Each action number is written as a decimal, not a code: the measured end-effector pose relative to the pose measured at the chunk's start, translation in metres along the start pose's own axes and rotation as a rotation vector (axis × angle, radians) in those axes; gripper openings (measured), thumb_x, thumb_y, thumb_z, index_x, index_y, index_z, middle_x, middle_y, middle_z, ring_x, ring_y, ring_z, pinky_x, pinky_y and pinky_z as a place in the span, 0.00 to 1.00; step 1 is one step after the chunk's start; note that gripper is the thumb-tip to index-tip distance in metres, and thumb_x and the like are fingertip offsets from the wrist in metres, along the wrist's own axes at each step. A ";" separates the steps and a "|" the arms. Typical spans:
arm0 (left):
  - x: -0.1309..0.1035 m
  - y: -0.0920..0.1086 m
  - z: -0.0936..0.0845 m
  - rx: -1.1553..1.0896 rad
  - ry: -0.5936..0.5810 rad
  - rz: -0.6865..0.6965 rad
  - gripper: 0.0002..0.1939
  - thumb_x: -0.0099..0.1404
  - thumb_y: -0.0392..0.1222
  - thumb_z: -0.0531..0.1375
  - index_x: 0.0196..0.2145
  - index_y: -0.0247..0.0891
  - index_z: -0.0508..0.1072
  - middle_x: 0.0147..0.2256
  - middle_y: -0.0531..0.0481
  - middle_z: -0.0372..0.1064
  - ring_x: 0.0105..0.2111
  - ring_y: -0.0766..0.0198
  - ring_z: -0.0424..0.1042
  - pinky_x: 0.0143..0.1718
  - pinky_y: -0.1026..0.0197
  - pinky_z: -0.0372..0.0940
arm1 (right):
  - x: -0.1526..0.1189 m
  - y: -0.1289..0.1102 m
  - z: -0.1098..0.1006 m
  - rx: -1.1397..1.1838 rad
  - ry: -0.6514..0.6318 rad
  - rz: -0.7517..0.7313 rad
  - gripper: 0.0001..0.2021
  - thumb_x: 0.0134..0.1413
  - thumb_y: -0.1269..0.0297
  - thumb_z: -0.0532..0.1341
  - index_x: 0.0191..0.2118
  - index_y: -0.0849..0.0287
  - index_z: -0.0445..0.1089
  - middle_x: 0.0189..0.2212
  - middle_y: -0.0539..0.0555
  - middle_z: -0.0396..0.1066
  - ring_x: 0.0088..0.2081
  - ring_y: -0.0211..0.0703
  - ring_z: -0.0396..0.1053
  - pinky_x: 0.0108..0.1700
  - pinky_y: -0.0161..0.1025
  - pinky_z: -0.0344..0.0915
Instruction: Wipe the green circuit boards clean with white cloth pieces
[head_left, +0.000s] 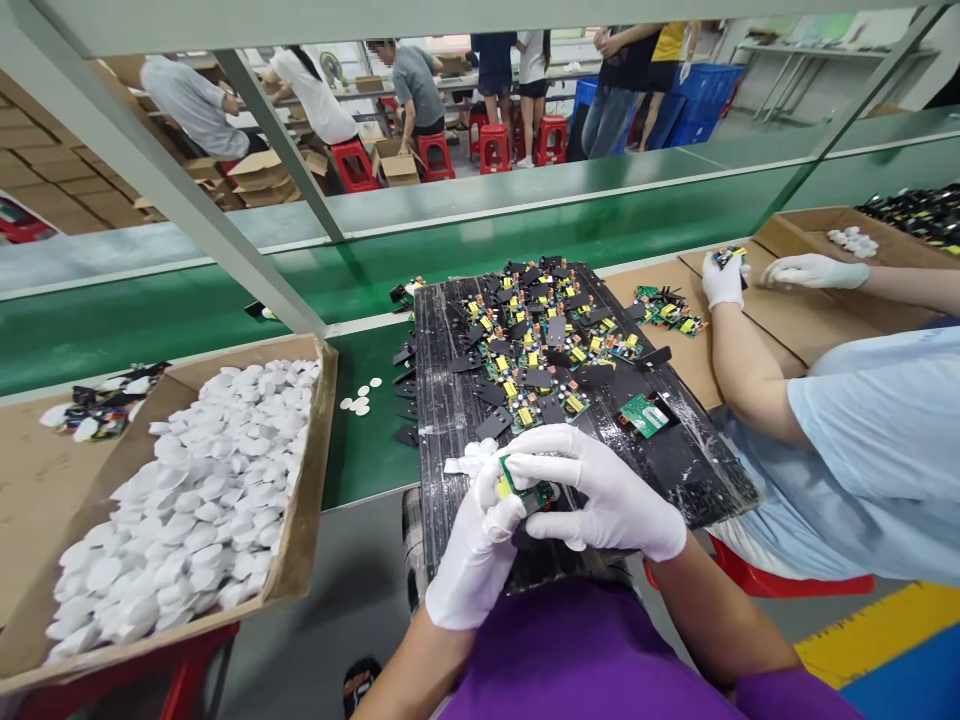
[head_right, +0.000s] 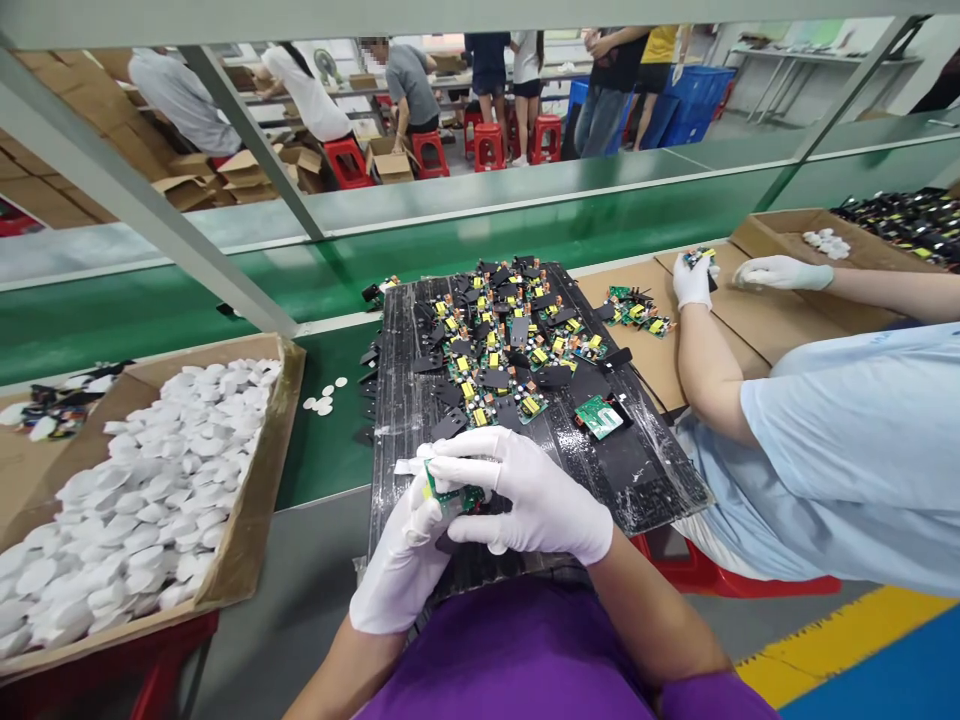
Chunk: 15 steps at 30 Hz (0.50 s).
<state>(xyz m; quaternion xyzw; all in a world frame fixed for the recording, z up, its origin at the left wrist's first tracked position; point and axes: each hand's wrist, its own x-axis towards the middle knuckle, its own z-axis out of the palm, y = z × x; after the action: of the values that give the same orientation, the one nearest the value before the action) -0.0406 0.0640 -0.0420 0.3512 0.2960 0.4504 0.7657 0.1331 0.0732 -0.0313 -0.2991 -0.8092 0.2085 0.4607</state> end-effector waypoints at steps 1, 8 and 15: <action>0.000 0.001 0.001 -0.001 0.009 -0.005 0.31 0.57 0.51 0.70 0.57 0.45 0.72 0.55 0.45 0.70 0.61 0.49 0.62 0.64 0.50 0.56 | 0.001 0.000 0.002 -0.027 0.027 -0.033 0.25 0.59 0.62 0.67 0.61 0.51 0.64 0.53 0.58 0.73 0.56 0.46 0.70 0.57 0.45 0.68; -0.002 -0.001 0.011 -0.055 0.062 -0.096 0.30 0.55 0.54 0.71 0.54 0.44 0.75 0.50 0.46 0.74 0.54 0.51 0.69 0.53 0.56 0.67 | -0.003 0.004 0.020 -0.195 0.367 -0.235 0.18 0.63 0.63 0.63 0.57 0.54 0.69 0.39 0.55 0.80 0.47 0.47 0.76 0.49 0.46 0.73; 0.004 -0.001 0.015 -0.083 0.140 -0.140 0.22 0.57 0.50 0.70 0.48 0.44 0.79 0.47 0.49 0.76 0.48 0.60 0.72 0.39 0.67 0.68 | 0.000 0.003 0.025 -0.121 0.388 -0.224 0.15 0.62 0.68 0.63 0.54 0.56 0.71 0.40 0.55 0.80 0.47 0.44 0.77 0.51 0.45 0.74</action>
<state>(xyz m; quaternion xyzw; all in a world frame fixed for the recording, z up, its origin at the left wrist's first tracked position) -0.0274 0.0629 -0.0347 0.2655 0.3536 0.4309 0.7866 0.1124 0.0736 -0.0451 -0.2691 -0.7447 0.0459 0.6091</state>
